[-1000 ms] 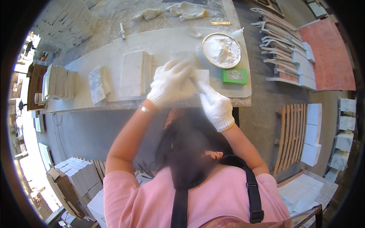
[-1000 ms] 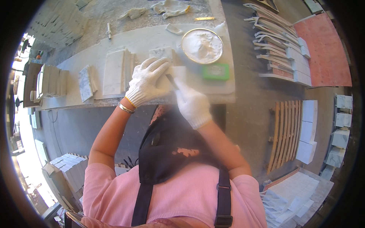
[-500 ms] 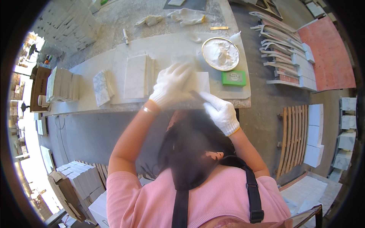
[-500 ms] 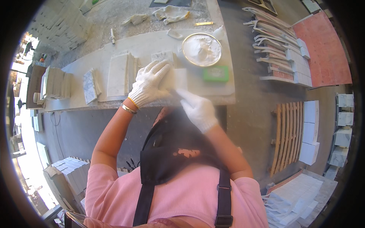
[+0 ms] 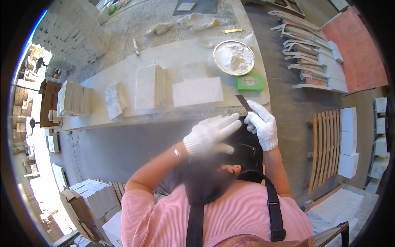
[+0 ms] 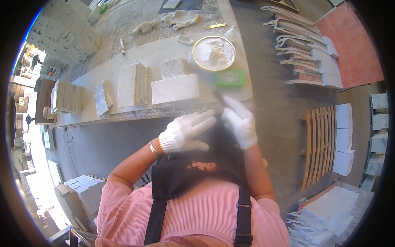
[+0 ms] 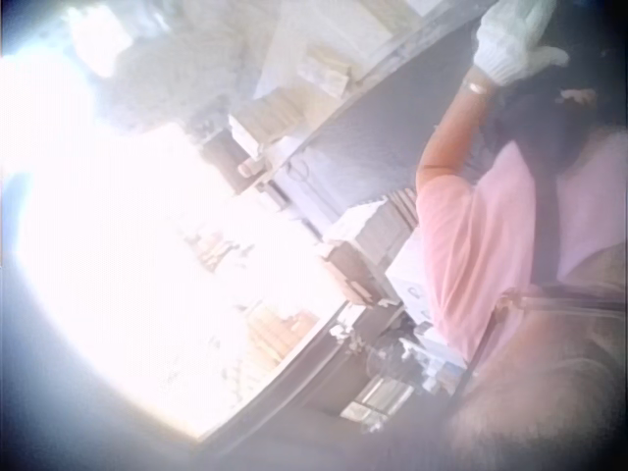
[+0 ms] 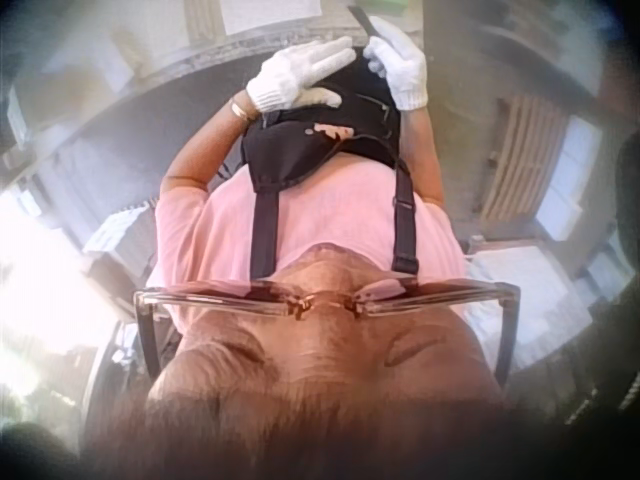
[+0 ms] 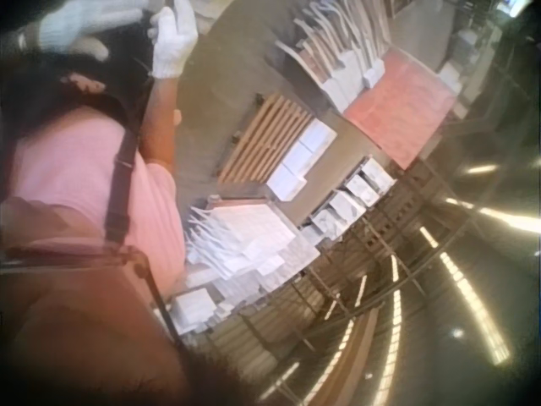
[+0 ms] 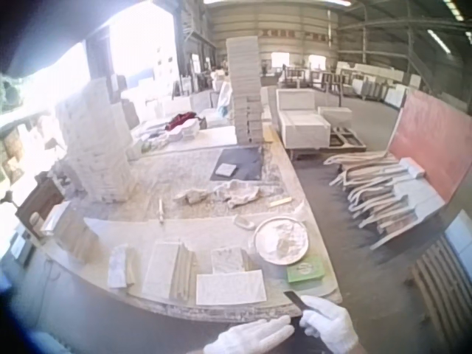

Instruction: The person applies a white paste to the edges of rectangular stone tiles using a small metal tool, then smooths the edges with a green block. The person repeats this process on multiple tiles, stacking the finished pieces on the table.

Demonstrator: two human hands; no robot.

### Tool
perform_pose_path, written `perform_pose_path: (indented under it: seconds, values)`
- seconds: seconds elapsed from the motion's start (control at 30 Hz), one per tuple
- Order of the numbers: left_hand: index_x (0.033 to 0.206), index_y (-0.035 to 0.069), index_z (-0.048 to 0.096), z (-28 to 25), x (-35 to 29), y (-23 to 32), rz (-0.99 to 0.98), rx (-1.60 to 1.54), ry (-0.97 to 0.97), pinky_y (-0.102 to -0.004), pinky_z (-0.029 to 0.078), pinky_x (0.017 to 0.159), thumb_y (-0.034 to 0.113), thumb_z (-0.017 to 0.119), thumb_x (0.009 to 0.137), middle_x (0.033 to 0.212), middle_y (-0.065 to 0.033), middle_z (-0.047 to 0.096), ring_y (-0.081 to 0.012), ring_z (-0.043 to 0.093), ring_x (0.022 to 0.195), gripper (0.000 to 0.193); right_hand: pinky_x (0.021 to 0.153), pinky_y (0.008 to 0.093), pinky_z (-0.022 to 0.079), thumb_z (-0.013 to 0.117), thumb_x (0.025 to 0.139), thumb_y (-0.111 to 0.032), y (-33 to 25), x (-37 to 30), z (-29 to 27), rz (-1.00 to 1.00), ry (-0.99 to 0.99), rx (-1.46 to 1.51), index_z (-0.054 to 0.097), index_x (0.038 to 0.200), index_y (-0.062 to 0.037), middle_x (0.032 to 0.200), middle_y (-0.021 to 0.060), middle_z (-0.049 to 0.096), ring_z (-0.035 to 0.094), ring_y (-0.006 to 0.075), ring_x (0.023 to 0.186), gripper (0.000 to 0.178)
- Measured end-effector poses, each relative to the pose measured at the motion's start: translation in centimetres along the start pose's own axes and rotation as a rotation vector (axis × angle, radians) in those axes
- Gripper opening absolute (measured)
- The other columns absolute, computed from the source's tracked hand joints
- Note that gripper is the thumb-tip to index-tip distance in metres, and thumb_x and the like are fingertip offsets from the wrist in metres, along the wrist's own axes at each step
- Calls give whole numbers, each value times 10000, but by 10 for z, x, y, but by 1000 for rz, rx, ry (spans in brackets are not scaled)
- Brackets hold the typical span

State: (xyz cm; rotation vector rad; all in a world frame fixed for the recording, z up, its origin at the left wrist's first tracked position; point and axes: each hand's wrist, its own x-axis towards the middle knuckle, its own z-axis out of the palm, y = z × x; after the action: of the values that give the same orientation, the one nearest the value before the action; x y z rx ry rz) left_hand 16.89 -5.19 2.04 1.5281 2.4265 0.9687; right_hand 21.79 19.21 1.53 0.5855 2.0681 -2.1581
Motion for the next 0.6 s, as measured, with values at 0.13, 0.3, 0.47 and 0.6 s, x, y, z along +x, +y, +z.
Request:
perform_pose_path:
  seconds: [0.13,0.3,0.47,0.6]
  values:
    - [1425,77,608,-15,0,-7,-126,102,205,-495,543,962,294,880,735,1411,-205,626,-415,652,1182,772,546,202,458,640,1025,-122,-6,7,5,-39,13,-71,650,1455,-87,851,38,724,596,57,629,432]
    - [1411,64,650,-37,3,-27,-371,331,427,-475,491,1082,325,883,787,1403,-183,662,-387,637,1259,715,572,213,479,622,1026,-108,-18,15,6,-21,-16,-12,595,1508,-81,892,56,735,626,77,664,484]
    - [1404,31,657,-30,23,-9,-602,-185,370,-404,531,1037,294,806,895,1340,-175,705,-290,698,1184,592,614,245,526,578,1014,-31,-25,9,11,-96,-71,78,500,1572,-47,985,96,755,681,130,732,564]
    - [1379,-10,651,-24,50,14,-631,-733,296,-379,555,934,321,710,988,1116,-153,759,-220,714,1030,516,746,268,571,596,1011,20,-26,0,24,-288,-107,1,474,1587,-33,1124,101,748,708,130,854,591]
